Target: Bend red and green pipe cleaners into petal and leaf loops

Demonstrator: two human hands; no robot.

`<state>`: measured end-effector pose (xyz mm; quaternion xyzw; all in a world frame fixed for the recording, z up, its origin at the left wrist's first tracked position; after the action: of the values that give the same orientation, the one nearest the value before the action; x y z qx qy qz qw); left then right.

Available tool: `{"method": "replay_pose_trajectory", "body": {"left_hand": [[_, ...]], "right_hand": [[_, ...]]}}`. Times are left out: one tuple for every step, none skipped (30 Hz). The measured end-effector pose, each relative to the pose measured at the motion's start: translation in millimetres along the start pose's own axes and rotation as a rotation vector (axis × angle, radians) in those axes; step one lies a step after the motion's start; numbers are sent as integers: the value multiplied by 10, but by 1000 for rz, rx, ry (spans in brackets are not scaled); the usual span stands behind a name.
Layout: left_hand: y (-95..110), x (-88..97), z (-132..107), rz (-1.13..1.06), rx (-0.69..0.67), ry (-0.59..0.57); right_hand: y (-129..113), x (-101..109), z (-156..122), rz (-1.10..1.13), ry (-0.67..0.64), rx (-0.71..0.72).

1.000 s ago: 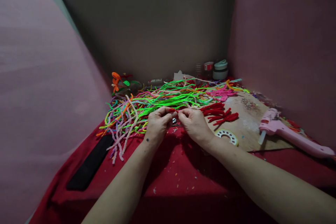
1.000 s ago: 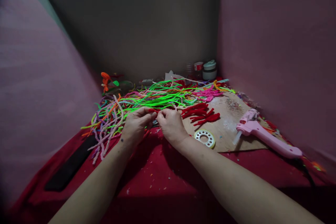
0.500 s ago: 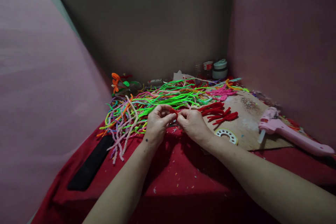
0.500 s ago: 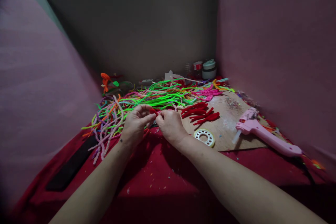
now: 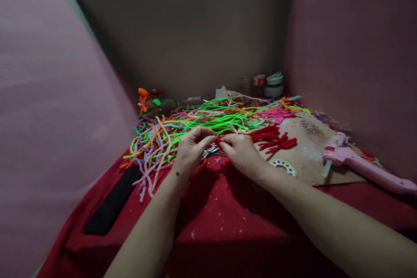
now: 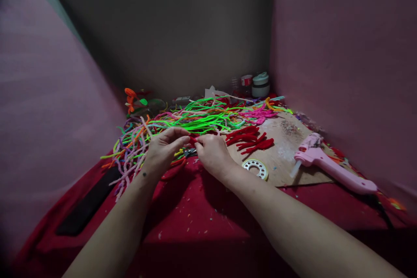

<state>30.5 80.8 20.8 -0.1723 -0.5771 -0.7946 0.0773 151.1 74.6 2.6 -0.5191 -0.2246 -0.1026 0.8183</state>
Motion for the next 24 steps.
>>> {"method": "replay_pose_trajectory", "body": {"left_hand": [[-1,1,4,9,8,-11],[-7,3,6,15,23,-20],[-12,7,8,17,38,-28],[-11,13,9,7,44,-34],[-4,20,11,-14,43,-39],[5,23,13,-38,37,-48],[14,21,15,-57,30,-61],[18,14,17,-66,29,-76],[16,2,17,-62,34,-93],[9,-11,15,-50,43,-107],[2,-25,13,-34,51,-119],[-1,-35,11,-24,53,-127],[-1,-42,9,-23,50,-131],[1,-46,8,-30,44,-135],[4,-48,8,-37,37,-139],[5,-49,8,-39,31,-147],[4,-49,10,-33,27,-158],[0,-46,12,-22,26,-164],[-7,-40,14,-6,29,-166],[-16,-30,16,7,34,-161],[-26,-19,17,14,43,-148],[-38,-9,17,14,55,-129],[-48,-1,15,8,67,-107],[-55,1,12,-1,78,-87]], "right_hand": [[-9,-14,-4,-11,-8,11],[-16,-29,-7,-15,-19,18],[-20,-43,-10,-13,-29,20],[-22,-53,-12,-9,-38,20],[-24,-55,-13,-3,-39,18],[-24,-53,-13,4,-38,16],[-25,-50,-13,9,-35,16],[-29,-47,-11,10,-33,20],[-34,-46,-10,11,-33,28],[-41,-47,-8,12,-35,38],[-47,-52,-7,17,-40,48],[-53,-57,-6,26,-47,58],[-58,-61,-6,38,-53,65],[-61,-67,-5,51,-62,69],[-60,-70,-5,65,-68,66],[-55,-73,-5,80,-74,59],[-46,-76,-4,98,-81,48],[-32,-83,-3,121,-92,32],[-14,-94,-2,150,-104,15],[7,-108,0,188,-121,-6],[30,-126,1,235,-140,-29],[54,-147,1,285,-161,-54],[80,-169,-1,335,-179,-82],[104,-192,-4,383,-197,-112]]}}
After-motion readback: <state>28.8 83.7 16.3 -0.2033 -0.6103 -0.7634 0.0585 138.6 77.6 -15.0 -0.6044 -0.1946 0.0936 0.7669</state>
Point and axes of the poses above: each hand's wrist, its own z-axis towards the middle knuckle, its own x-axis out of the back of the hand, y = z × x, the point moved 8 cm from there along z, towards the middle knuckle, and after that the axes turned 6 degrees about -y, right-handed, at the moved point
